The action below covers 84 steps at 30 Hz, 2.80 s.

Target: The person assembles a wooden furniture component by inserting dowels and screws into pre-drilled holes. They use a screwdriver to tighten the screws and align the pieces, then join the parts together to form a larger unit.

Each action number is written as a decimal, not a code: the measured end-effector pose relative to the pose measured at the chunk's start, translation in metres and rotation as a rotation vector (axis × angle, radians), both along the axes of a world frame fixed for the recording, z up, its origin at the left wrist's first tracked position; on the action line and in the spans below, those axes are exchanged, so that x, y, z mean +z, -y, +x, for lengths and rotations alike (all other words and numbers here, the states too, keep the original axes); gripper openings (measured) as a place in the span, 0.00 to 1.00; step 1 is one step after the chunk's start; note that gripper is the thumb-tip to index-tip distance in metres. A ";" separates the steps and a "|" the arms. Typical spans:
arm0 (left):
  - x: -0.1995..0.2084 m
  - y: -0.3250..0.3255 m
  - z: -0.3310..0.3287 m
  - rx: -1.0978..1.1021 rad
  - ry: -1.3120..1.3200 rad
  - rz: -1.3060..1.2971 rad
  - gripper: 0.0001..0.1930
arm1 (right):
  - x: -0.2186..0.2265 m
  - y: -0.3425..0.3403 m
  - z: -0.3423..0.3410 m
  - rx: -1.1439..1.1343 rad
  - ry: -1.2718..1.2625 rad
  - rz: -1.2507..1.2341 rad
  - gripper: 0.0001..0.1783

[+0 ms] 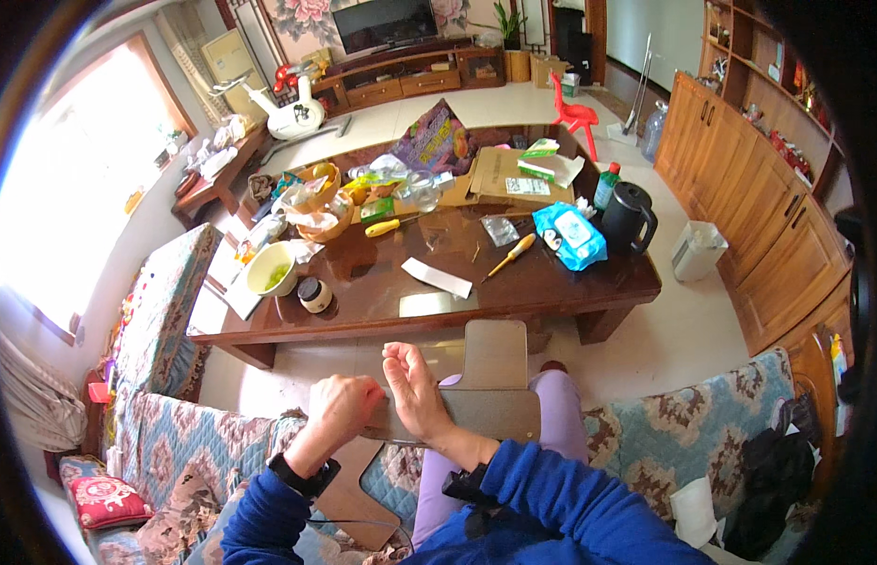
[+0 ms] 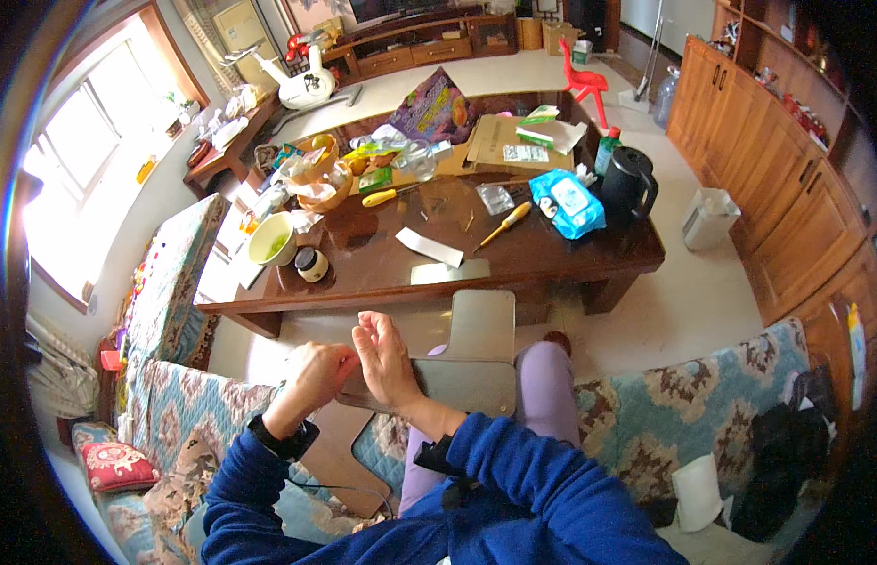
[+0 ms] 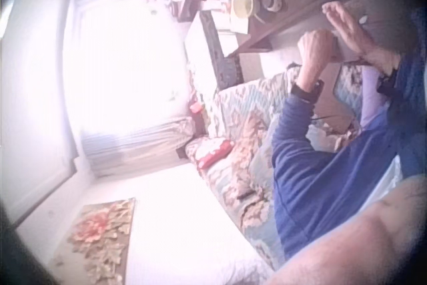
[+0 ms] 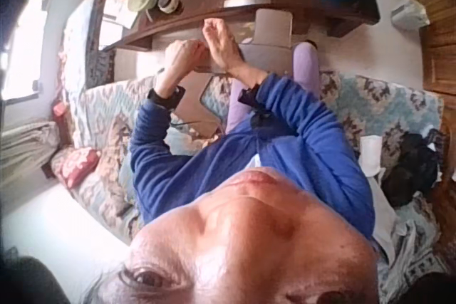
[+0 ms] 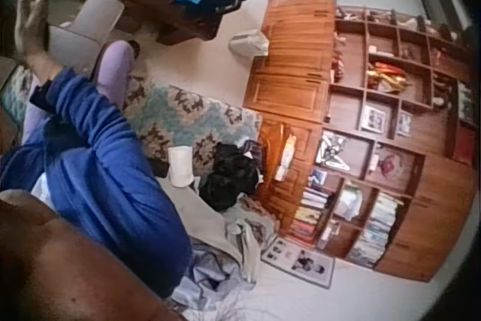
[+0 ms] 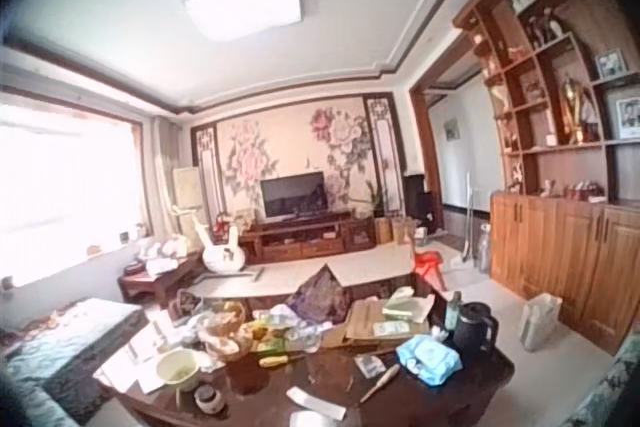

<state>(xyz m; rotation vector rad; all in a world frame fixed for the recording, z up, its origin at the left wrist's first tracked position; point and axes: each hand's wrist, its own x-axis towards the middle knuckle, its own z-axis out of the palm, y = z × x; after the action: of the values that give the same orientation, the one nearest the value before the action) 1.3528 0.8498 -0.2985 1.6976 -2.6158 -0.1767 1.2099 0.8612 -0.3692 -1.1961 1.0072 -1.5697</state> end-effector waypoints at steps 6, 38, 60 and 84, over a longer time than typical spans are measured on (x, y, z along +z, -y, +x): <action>0.002 -0.019 0.002 0.160 -0.250 -0.080 0.11 | -0.001 0.006 -0.005 0.004 0.100 0.046 0.22; -0.016 -0.087 -0.030 0.098 -0.364 -0.252 0.11 | 0.000 0.008 -0.009 0.022 -0.041 -0.001 0.26; -0.022 -0.035 0.095 0.147 -0.481 -0.106 0.17 | -0.003 -0.004 0.001 -0.014 -0.219 -0.051 0.22; 0.007 -0.003 0.014 -0.023 -0.201 -0.048 0.10 | 0.008 -0.003 -0.002 -0.162 -0.344 -0.184 0.20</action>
<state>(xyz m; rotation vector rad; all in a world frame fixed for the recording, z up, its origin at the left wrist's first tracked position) 1.3673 0.8526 -0.2915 1.5468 -2.4745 -0.2671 1.2080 0.8639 -0.3609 -1.5846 1.2243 -1.6427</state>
